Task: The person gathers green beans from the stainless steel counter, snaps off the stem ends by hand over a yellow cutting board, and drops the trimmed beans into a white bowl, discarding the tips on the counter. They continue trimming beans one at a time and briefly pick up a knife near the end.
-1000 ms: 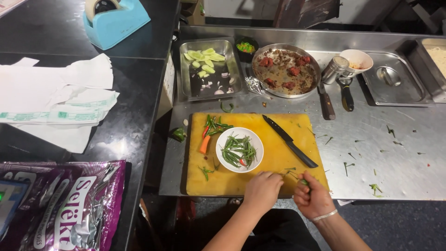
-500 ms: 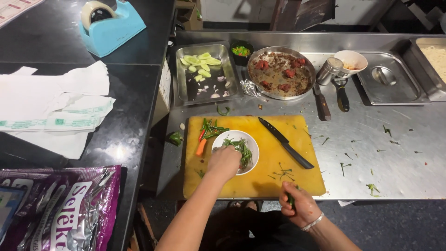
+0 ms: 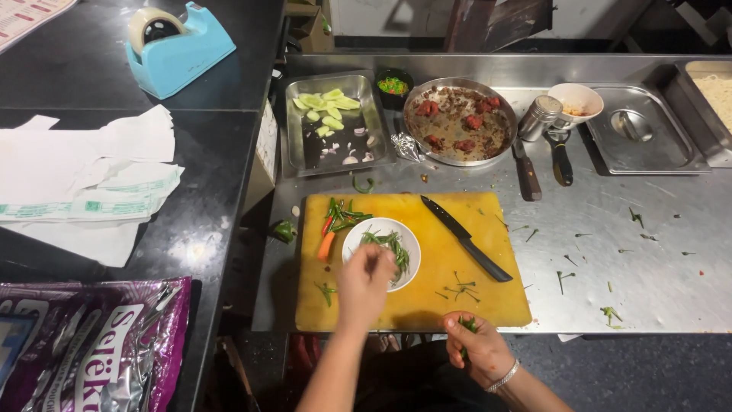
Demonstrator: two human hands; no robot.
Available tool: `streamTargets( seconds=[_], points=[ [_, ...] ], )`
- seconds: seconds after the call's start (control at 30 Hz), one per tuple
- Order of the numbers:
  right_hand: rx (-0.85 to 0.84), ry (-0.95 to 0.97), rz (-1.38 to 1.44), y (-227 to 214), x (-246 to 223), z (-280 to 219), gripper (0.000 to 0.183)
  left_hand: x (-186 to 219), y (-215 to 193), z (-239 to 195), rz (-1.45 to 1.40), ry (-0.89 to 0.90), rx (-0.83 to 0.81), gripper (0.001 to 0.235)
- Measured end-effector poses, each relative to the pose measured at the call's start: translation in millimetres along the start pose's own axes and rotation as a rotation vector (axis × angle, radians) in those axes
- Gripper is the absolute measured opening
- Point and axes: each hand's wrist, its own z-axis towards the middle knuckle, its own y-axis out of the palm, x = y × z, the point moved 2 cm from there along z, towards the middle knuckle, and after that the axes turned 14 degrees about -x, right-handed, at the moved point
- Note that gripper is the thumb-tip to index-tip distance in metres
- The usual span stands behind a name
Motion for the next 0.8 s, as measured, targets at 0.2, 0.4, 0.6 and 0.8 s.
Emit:
streamTargets(
  seconds=[0.2, 0.4, 0.6, 0.8],
  points=[
    [-0.095, -0.104, -0.156, 24, -16, -5, 0.027, -33, 83, -66, -0.894, -0.103, -0.120, 0.013],
    [0.015, -0.077, 0.321, 12, -17, -7, 0.021, -26, 85, -77, -0.616, -0.067, -0.246, 0.013],
    [-0.017, 0.032, 0.188, -6, -12, -8, 0.020, -33, 87, -71, -0.667, -0.130, -0.331, 0.014],
    [-0.080, -0.021, -0.112, -19, -22, -7, 0.016, -8, 72, -67, -0.311, -0.041, -0.312, 0.009]
  ],
)
